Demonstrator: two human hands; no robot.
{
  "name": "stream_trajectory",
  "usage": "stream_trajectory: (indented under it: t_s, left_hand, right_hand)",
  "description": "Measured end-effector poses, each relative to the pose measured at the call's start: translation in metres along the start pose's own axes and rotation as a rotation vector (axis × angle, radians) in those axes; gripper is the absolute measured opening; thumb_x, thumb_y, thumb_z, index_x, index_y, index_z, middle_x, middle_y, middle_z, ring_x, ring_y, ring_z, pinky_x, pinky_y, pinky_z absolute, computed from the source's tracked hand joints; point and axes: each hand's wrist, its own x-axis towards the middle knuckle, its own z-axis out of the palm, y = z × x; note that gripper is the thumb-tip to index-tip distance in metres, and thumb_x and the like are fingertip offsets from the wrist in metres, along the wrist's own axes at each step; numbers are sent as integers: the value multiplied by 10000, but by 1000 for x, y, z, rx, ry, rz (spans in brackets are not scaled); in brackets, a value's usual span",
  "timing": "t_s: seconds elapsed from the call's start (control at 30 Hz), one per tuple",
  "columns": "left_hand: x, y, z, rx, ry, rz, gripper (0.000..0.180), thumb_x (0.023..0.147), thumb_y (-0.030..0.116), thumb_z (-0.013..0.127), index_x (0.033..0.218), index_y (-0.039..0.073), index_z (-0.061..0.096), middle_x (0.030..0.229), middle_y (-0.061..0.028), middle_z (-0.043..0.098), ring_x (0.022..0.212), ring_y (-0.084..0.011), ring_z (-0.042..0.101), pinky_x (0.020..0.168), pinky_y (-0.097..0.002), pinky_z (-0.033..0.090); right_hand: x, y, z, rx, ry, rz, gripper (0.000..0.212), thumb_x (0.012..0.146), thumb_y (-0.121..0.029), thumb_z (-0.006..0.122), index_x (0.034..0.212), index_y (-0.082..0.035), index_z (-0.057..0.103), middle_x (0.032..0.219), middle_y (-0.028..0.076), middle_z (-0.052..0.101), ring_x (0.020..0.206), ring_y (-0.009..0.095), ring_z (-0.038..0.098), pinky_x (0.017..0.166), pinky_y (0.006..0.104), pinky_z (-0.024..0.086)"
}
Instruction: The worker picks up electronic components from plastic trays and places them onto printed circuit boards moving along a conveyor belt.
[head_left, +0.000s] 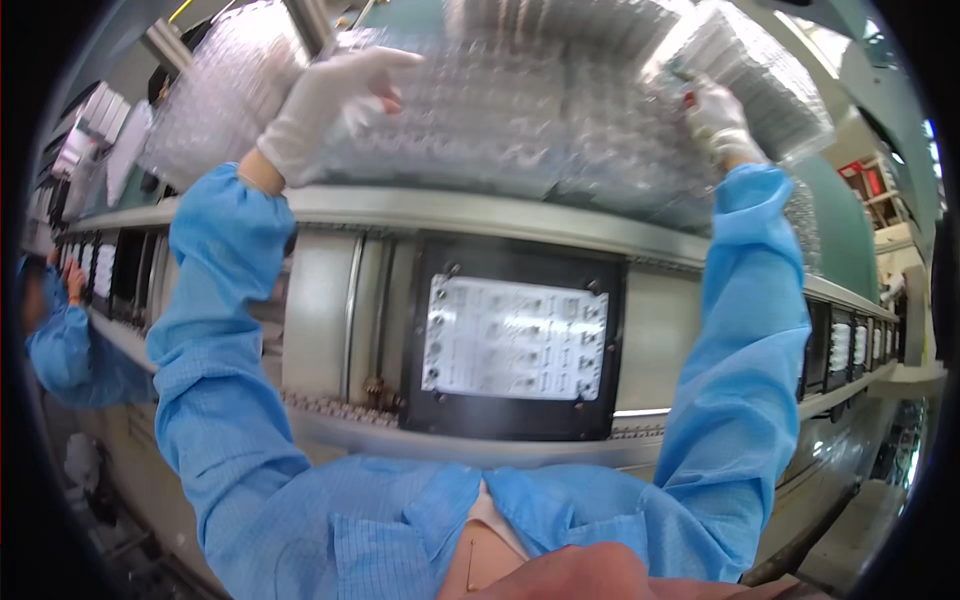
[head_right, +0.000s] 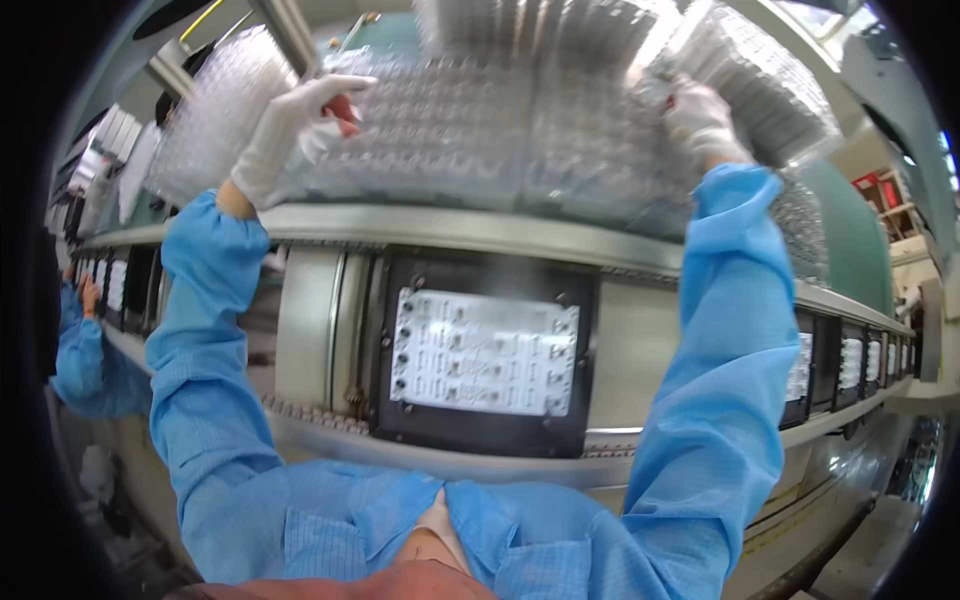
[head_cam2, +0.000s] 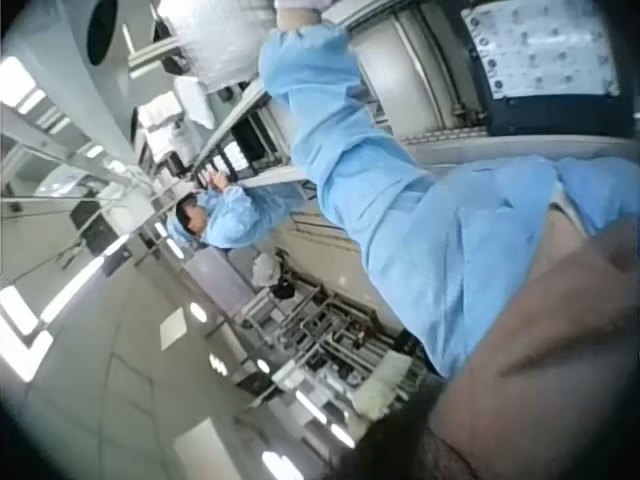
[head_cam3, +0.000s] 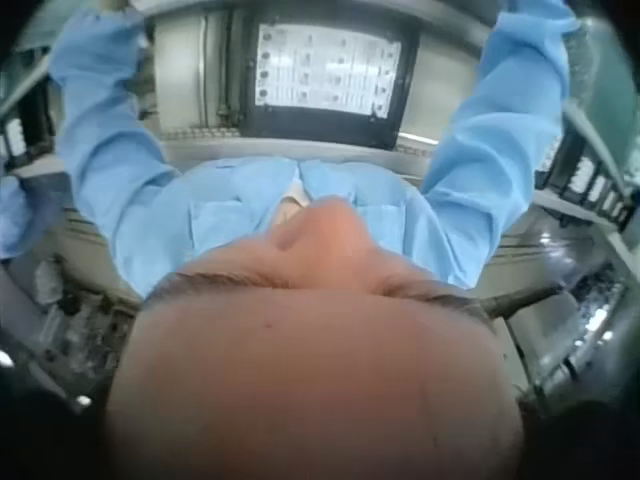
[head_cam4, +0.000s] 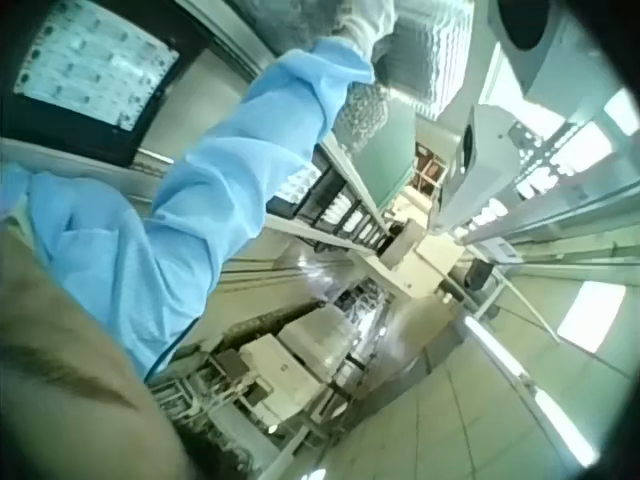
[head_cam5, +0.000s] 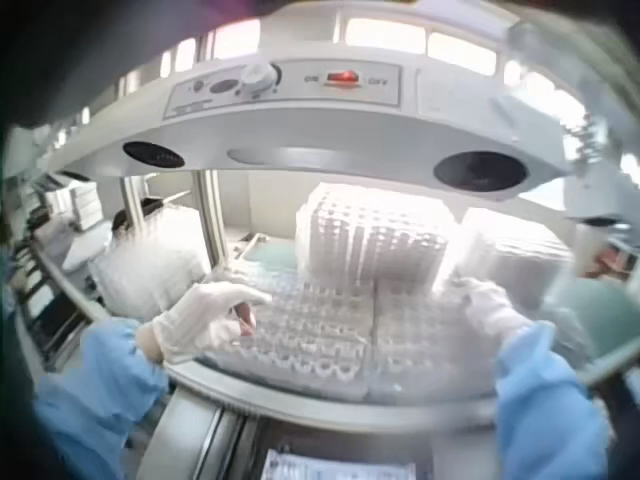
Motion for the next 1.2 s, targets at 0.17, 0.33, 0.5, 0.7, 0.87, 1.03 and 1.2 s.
stream_trajectory:
  t_s: [0.17,0.33,0.5,0.7,0.87,1.03,1.2]
  left_hand:
    - [-74,88,45,-151,-125,85,467,771,-117,627,1175,106,702,789,-57,665,762,-192,657,701,-325,556]
    - [-114,122,86,79,-178,243,345,790,38,696,1127,110,681,800,-69,667,822,-255,672,764,-369,544]
    - [-125,133,97,191,-209,304,402,769,37,705,1163,91,645,827,-74,666,873,-267,670,795,-379,538]
    - [-125,138,101,279,-293,274,375,820,29,692,1185,82,629,908,-79,662,887,-276,637,858,-390,507]
    - [-109,145,101,213,-385,218,380,811,9,685,1181,82,634,841,-51,660,835,-271,638,819,-382,502]
    - [-110,142,106,77,-295,94,402,779,0,699,1167,96,661,808,-35,657,801,-258,628,773,-385,500]
    - [-108,136,105,96,-283,171,411,762,3,709,1160,102,674,801,-25,655,780,-251,614,750,-386,498]
  right_hand:
    - [4,11,-32,263,157,-13,502,888,-94,580,1386,-156,588,1019,108,744,1004,243,704,919,369,546]
    - [-68,-40,-70,620,210,41,478,913,-36,495,1369,-130,604,1084,135,697,1019,223,695,877,320,591]
    - [-172,-73,-76,684,341,-323,531,843,89,503,1333,-80,622,1006,109,659,954,215,675,823,332,579]
    - [-237,-67,-59,759,372,-446,538,790,85,655,1299,-85,630,927,93,657,876,261,653,821,371,526]
    - [-260,-55,-44,834,349,-346,496,826,42,674,1297,-107,630,912,90,670,872,255,667,825,370,528]
    - [-263,-54,-41,882,268,-255,474,839,20,683,1289,-123,639,916,90,680,874,253,678,812,370,534]
    - [-268,-60,-35,886,283,-290,472,832,6,704,1282,-126,648,908,87,682,865,249,680,807,370,534]
